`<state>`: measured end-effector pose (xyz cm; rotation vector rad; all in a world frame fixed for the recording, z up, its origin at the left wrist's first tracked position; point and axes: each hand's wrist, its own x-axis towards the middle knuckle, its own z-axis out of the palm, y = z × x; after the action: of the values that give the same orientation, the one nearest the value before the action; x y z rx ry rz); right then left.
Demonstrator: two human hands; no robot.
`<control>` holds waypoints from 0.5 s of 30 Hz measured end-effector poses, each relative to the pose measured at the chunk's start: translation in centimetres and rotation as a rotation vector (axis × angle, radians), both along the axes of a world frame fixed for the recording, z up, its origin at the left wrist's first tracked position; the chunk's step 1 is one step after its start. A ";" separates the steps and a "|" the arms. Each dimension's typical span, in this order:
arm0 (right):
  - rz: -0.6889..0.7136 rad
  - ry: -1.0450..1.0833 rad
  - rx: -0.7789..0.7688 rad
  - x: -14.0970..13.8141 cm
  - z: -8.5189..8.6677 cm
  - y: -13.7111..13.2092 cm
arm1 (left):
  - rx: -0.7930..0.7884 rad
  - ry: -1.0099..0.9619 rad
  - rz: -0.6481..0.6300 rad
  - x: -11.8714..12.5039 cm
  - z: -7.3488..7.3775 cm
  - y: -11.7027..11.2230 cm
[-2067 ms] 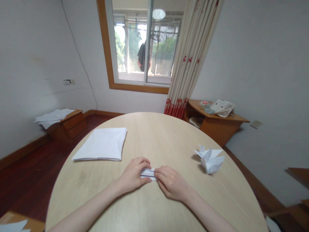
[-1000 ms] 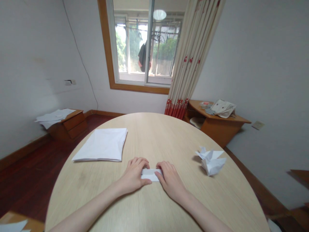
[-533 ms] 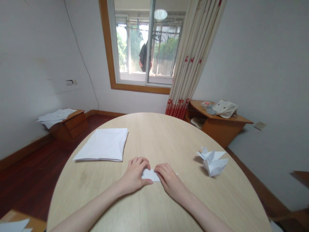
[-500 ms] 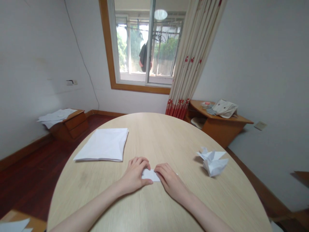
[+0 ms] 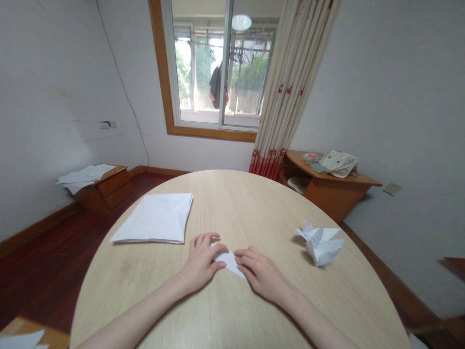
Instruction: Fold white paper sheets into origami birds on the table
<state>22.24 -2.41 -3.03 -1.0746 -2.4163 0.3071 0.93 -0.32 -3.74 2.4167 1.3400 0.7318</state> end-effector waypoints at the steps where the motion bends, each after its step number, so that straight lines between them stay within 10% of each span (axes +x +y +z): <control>1: 0.004 -0.010 -0.005 0.0 0.1 -0.1 | 0.011 -0.002 0.003 0.0 0.0 0.0; 15: 0.114 -0.049 0.092 0.3 1.3 -0.3 | 0.003 -0.165 -0.140 -0.2 -1.0 0.7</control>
<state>22.59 -2.74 -1.68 -0.9163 -2.5145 0.2070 0.70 0.37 -4.72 2.3656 1.0950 0.8740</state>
